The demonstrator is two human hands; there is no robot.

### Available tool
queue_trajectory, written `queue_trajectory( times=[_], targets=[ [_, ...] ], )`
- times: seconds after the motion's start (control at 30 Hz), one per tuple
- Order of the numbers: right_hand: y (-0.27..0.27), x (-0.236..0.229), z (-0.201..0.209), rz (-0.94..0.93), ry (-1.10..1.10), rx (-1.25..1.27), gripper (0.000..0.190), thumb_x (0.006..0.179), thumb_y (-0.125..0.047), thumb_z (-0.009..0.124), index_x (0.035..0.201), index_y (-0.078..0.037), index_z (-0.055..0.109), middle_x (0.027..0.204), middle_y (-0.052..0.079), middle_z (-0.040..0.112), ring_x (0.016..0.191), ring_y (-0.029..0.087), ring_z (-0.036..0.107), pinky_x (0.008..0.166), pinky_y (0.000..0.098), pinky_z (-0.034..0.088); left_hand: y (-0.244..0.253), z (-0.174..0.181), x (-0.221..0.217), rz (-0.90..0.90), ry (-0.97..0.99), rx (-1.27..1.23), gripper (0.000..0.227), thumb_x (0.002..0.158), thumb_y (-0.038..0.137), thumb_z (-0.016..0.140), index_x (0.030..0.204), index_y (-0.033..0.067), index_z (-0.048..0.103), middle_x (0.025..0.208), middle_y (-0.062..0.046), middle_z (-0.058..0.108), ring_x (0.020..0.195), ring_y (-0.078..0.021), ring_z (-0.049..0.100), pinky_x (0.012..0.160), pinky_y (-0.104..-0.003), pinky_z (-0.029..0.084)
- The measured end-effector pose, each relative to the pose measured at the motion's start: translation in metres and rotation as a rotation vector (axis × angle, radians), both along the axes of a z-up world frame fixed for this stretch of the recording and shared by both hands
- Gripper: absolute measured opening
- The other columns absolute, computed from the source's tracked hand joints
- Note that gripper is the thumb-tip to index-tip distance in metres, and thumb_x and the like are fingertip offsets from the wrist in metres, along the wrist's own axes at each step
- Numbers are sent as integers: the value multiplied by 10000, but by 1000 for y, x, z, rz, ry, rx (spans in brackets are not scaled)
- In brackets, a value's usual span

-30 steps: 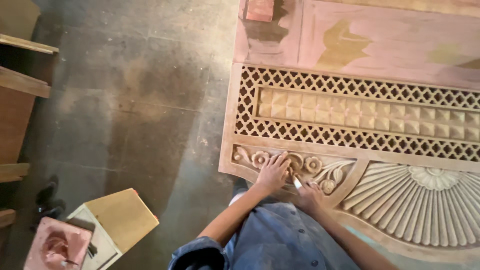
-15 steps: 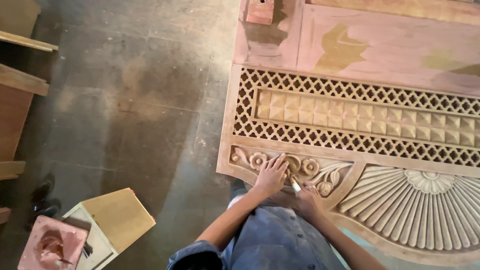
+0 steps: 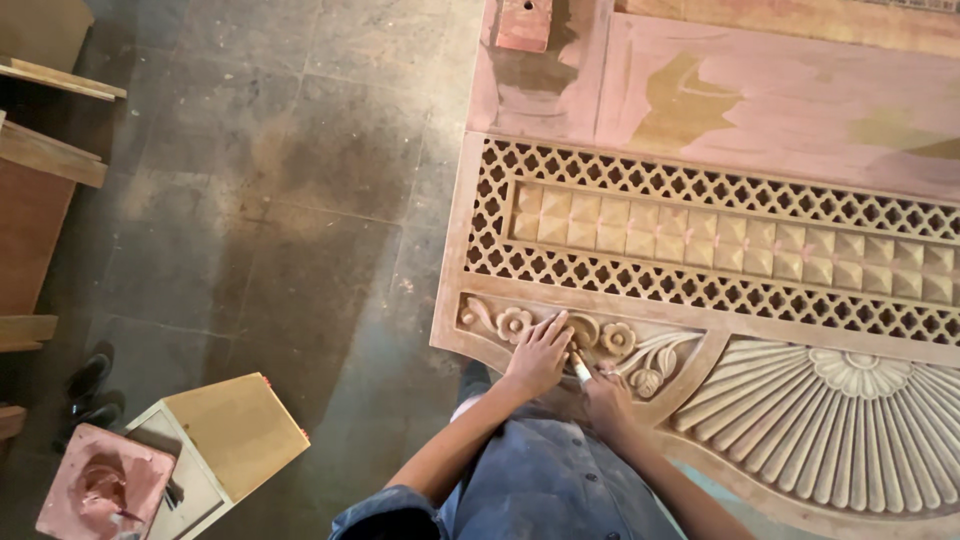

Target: The person uses a white sanding block to smooth the carved floral and geometric patterns on a large wooden panel. They move the block back and forth across the raised details, focusing on the edges and curves of the design.

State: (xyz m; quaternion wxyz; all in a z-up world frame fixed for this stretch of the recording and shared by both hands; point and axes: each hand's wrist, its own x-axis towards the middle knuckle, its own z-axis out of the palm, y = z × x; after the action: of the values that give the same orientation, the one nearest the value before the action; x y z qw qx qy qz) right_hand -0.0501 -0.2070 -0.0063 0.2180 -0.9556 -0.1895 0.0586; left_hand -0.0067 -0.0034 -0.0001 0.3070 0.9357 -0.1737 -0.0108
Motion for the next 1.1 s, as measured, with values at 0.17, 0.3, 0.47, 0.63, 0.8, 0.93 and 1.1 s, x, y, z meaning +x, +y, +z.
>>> queue_trajectory(
  times=[0.17,0.3,0.47,0.63,0.8,0.93,1.1],
  targets=[
    [-44,8,36,170,-32,-194,668,726,-19,582,1391,-28,638,1395,134,577,1194,366,563,939,500,479,5,6,1,-22,20,0,521,929,198,564,1425,39,540,1637,-173,354,1498,-312,344,1187,-504,281],
    [-60,11,43,135,-52,-454,427,754,-93,607,1172,-119,689,1535,59,476,1217,339,581,985,505,479,2,6,-3,-21,35,3,519,943,210,553,1435,44,533,1645,-163,343,1503,-307,338,1188,-501,284],
    [-25,-3,15,8,53,-402,340,830,-114,632,1152,-58,726,1406,181,580,912,285,686,892,477,533,-2,-4,-4,22,55,-42,473,984,244,559,1410,38,551,1619,-165,392,1481,-314,367,1182,-511,287],
    [3,42,-5,-378,656,633,295,938,-112,614,1201,-49,731,940,98,758,827,172,662,741,321,524,4,-20,18,-31,-50,-74,460,1015,267,544,1393,5,563,1512,-186,522,1464,-357,427,1194,-476,315],
    [-35,27,7,-464,250,268,343,961,-112,636,1284,-95,750,958,189,731,807,313,690,729,369,516,5,-32,9,49,100,-264,428,1073,272,492,1411,17,557,1483,-188,560,1348,-365,514,1159,-467,373],
    [-28,4,43,-228,165,-342,250,823,-163,637,1022,-68,753,1083,159,755,961,333,698,838,422,528,12,-2,13,52,125,-328,470,1049,306,499,1413,12,548,1512,-161,535,1379,-353,491,1139,-473,353],
    [24,2,38,-86,73,-299,330,750,-175,653,1047,-90,769,959,88,766,939,302,699,834,411,537,18,19,16,29,161,-326,491,1078,332,447,1432,6,538,1506,-163,532,1385,-377,470,1177,-489,328]
  ],
)
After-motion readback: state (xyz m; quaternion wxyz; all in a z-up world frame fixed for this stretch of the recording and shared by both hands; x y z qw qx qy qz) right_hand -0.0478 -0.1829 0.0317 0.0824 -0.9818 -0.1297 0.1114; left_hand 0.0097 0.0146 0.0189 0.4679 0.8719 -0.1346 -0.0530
